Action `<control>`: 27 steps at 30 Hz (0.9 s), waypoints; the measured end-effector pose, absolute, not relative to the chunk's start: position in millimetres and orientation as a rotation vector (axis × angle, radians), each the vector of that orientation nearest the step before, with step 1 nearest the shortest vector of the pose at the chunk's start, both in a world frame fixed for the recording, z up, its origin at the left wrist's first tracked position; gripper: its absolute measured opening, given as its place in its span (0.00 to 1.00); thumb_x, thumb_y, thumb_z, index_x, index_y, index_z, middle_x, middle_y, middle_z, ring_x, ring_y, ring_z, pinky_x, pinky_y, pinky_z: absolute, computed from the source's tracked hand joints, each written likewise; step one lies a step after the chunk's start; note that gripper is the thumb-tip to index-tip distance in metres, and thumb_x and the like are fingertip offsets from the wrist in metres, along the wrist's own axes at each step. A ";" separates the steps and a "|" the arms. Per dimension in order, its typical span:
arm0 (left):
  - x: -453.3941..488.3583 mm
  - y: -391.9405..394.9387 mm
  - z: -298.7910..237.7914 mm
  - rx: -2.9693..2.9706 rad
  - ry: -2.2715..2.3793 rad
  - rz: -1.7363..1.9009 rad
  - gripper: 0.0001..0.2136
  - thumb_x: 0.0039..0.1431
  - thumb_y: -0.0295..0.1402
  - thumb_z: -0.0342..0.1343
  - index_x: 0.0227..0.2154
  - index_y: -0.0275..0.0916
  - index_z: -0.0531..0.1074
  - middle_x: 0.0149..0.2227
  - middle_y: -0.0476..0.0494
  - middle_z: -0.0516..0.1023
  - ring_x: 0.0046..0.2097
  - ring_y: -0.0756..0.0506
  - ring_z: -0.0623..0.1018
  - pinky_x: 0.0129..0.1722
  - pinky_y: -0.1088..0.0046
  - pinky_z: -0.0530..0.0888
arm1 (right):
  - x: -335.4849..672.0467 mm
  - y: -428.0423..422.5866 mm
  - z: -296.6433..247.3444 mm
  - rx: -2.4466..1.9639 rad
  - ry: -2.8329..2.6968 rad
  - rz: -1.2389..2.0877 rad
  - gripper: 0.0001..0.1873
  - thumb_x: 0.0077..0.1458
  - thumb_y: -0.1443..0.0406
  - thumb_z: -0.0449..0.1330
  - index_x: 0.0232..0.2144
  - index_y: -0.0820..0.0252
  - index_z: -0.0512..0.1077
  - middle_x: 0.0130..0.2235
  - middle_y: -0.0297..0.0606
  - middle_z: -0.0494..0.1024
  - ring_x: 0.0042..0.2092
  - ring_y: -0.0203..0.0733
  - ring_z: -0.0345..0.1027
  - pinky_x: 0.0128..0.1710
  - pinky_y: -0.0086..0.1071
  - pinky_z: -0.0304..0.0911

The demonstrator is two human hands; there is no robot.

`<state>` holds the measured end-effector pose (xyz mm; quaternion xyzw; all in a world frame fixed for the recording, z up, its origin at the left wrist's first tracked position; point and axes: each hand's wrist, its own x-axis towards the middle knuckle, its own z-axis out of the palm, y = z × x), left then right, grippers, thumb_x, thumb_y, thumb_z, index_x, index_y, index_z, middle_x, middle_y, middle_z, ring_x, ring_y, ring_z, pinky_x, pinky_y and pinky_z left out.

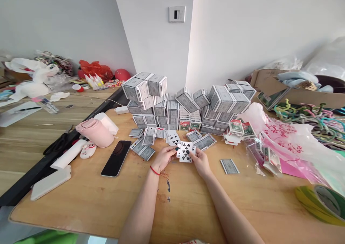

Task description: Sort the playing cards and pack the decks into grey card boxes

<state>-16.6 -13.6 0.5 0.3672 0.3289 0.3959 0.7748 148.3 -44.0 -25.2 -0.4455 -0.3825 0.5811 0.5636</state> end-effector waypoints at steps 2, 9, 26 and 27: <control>-17.9 -13.2 -1.2 0.775 0.716 0.847 0.14 0.43 0.30 0.60 0.36 0.33 0.73 0.34 0.40 0.76 0.39 0.45 0.74 0.43 0.67 0.68 | 148.0 -43.8 -24.8 -1.034 -0.899 1.368 0.18 0.42 0.58 0.62 0.35 0.62 0.69 0.35 0.40 0.77 0.32 0.43 0.71 0.33 0.36 0.66; -22.1 -13.0 -1.0 0.814 0.733 0.778 0.16 0.43 0.30 0.61 0.38 0.34 0.73 0.36 0.39 0.76 0.40 0.45 0.74 0.44 0.67 0.67 | 148.2 -45.8 -25.2 -1.052 -0.909 1.335 0.18 0.41 0.57 0.62 0.35 0.62 0.69 0.34 0.41 0.77 0.32 0.43 0.70 0.32 0.37 0.66; -3.5 -22.5 6.9 1.133 0.952 0.792 0.16 0.39 0.37 0.61 0.32 0.32 0.75 0.31 0.41 0.77 0.34 0.45 0.74 0.39 0.69 0.67 | 149.3 -51.2 -26.1 -1.141 -0.971 1.294 0.19 0.40 0.55 0.62 0.32 0.61 0.69 0.31 0.40 0.77 0.30 0.44 0.70 0.30 0.35 0.66; -2.6 -22.7 5.1 1.136 0.977 0.806 0.15 0.39 0.37 0.61 0.31 0.32 0.75 0.30 0.42 0.77 0.33 0.46 0.73 0.38 0.70 0.67 | 149.4 -51.8 -25.6 -1.140 -0.976 1.295 0.19 0.40 0.54 0.62 0.33 0.61 0.69 0.32 0.40 0.77 0.31 0.45 0.70 0.30 0.35 0.66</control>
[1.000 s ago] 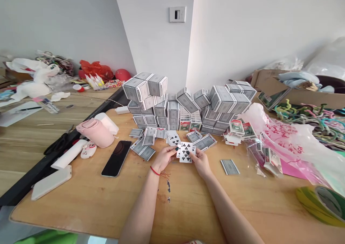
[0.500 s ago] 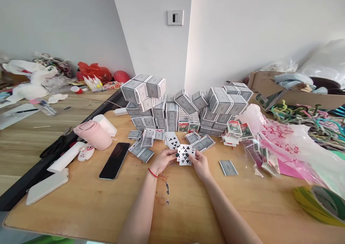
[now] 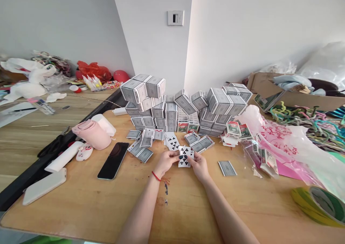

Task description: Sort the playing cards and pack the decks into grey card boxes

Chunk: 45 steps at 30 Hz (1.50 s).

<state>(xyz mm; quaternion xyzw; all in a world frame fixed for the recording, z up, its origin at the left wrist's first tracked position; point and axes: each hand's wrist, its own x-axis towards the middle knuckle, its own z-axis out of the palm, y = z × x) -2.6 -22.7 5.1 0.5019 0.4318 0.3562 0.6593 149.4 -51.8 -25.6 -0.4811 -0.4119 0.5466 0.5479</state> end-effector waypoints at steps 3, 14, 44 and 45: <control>-1.0 -23.4 0.2 1.178 1.083 0.855 0.13 0.39 0.38 0.60 0.26 0.32 0.75 0.25 0.45 0.75 0.30 0.47 0.72 0.32 0.73 0.66 | 149.2 -53.6 -23.1 -1.136 -0.990 1.300 0.22 0.39 0.53 0.62 0.34 0.61 0.70 0.33 0.41 0.77 0.31 0.46 0.70 0.31 0.37 0.66; 8.3 -26.6 -2.8 1.312 1.256 0.960 0.11 0.43 0.37 0.54 0.15 0.35 0.65 0.17 0.52 0.65 0.22 0.53 0.63 0.25 0.77 0.59 | 148.2 -54.1 -22.5 -1.098 -0.969 1.348 0.20 0.40 0.55 0.62 0.35 0.60 0.69 0.34 0.40 0.77 0.32 0.45 0.71 0.33 0.38 0.66; 15.3 -30.8 -9.4 1.847 1.593 1.083 0.21 0.56 0.39 0.42 0.10 0.37 0.62 0.12 0.44 0.63 0.17 0.52 0.58 0.23 0.72 0.47 | 151.6 -57.5 -13.4 -1.051 -1.112 1.471 0.18 0.44 0.52 0.57 0.32 0.59 0.71 0.27 0.37 0.74 0.30 0.42 0.68 0.29 0.33 0.65; 14.7 -30.5 -9.9 1.834 1.594 1.091 0.21 0.55 0.40 0.43 0.10 0.37 0.63 0.12 0.44 0.63 0.17 0.52 0.57 0.23 0.72 0.46 | 152.0 -57.9 -11.4 -1.034 -1.109 1.502 0.18 0.44 0.53 0.57 0.33 0.59 0.71 0.28 0.37 0.75 0.32 0.43 0.68 0.30 0.34 0.65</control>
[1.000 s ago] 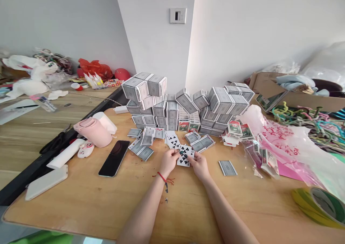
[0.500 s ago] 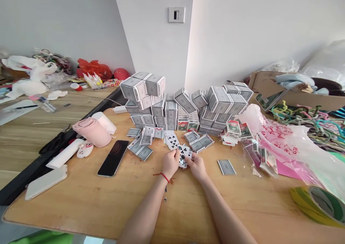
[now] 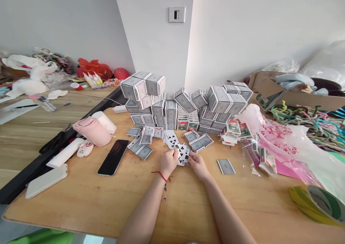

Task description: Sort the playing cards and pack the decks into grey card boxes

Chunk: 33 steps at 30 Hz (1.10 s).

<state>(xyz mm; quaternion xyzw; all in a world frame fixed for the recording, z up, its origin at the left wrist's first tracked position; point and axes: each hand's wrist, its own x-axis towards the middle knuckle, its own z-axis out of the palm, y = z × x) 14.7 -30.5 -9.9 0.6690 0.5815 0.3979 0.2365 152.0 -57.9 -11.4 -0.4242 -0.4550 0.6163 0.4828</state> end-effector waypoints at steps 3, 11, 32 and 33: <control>13.8 -29.9 -12.2 1.824 1.636 1.090 0.21 0.55 0.41 0.44 0.10 0.36 0.64 0.12 0.44 0.63 0.17 0.53 0.57 0.23 0.72 0.45 | 150.8 -58.2 -9.1 -1.039 -1.095 1.514 0.18 0.43 0.53 0.58 0.34 0.59 0.71 0.29 0.37 0.75 0.33 0.43 0.68 0.31 0.34 0.65; 18.3 -33.5 -14.6 1.932 1.727 1.084 0.20 0.56 0.39 0.44 0.12 0.36 0.66 0.15 0.41 0.66 0.18 0.51 0.61 0.23 0.72 0.46 | 143.3 -57.7 -18.7 -1.196 -1.156 1.223 0.16 0.44 0.54 0.56 0.31 0.60 0.71 0.27 0.37 0.75 0.29 0.43 0.67 0.28 0.32 0.63; 31.7 -48.0 -6.7 2.560 1.461 1.174 0.18 0.56 0.30 0.44 0.12 0.37 0.60 0.14 0.48 0.64 0.19 0.53 0.63 0.21 0.74 0.53 | 142.4 -53.8 -24.6 -1.616 -1.149 0.677 0.25 0.49 0.49 0.47 0.20 0.63 0.69 0.17 0.35 0.69 0.20 0.35 0.58 0.20 0.26 0.52; 31.6 -48.0 -7.0 2.540 1.498 1.198 0.18 0.56 0.30 0.44 0.12 0.37 0.60 0.14 0.48 0.64 0.19 0.53 0.63 0.21 0.74 0.53 | 142.7 -53.7 -24.0 -1.601 -1.136 0.685 0.24 0.49 0.49 0.47 0.20 0.63 0.68 0.17 0.35 0.68 0.20 0.35 0.58 0.20 0.26 0.52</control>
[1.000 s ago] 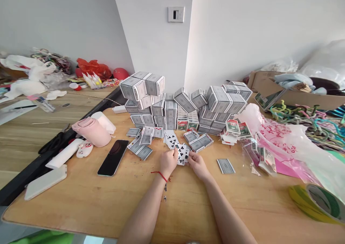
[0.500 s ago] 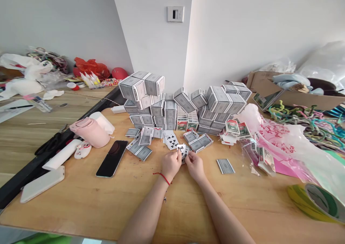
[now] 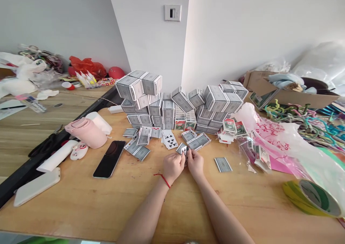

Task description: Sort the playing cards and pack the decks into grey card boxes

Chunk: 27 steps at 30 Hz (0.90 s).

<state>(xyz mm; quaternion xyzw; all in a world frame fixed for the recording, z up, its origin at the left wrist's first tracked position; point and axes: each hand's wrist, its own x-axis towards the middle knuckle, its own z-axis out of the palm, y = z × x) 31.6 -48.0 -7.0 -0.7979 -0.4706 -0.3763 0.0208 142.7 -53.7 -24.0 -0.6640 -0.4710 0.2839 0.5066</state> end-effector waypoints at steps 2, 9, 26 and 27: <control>30.3 -46.9 -8.3 -2.392 -1.550 -1.217 0.18 0.57 0.31 0.43 0.12 0.37 0.60 0.14 0.47 0.65 0.19 0.52 0.64 0.21 0.74 0.54 | 142.5 -54.0 -21.7 -1.528 -1.132 0.746 0.23 0.49 0.49 0.48 0.22 0.63 0.68 0.18 0.34 0.68 0.21 0.35 0.58 0.20 0.26 0.53; 25.9 -41.9 -13.0 -2.159 -1.952 -1.328 0.19 0.58 0.32 0.41 0.13 0.37 0.61 0.14 0.44 0.67 0.17 0.52 0.64 0.20 0.74 0.52 | 134.1 -60.3 -16.4 -1.394 -1.279 0.814 0.18 0.50 0.52 0.49 0.21 0.60 0.62 0.18 0.32 0.65 0.20 0.33 0.56 0.20 0.25 0.52; 28.2 -34.9 -13.0 -2.410 -2.099 -1.384 0.20 0.58 0.37 0.39 0.15 0.36 0.64 0.15 0.43 0.69 0.17 0.53 0.64 0.19 0.76 0.52 | 143.9 -50.0 -11.0 -0.971 -0.568 1.485 0.14 0.46 0.55 0.56 0.27 0.62 0.69 0.23 0.36 0.72 0.24 0.38 0.62 0.19 0.29 0.57; 27.6 -34.5 -12.5 -2.411 -2.100 -1.405 0.20 0.58 0.38 0.39 0.15 0.36 0.64 0.15 0.43 0.69 0.17 0.53 0.64 0.19 0.76 0.53 | 143.4 -49.7 -9.5 -0.921 -0.524 1.537 0.12 0.45 0.57 0.58 0.27 0.62 0.69 0.24 0.36 0.72 0.24 0.38 0.63 0.20 0.29 0.57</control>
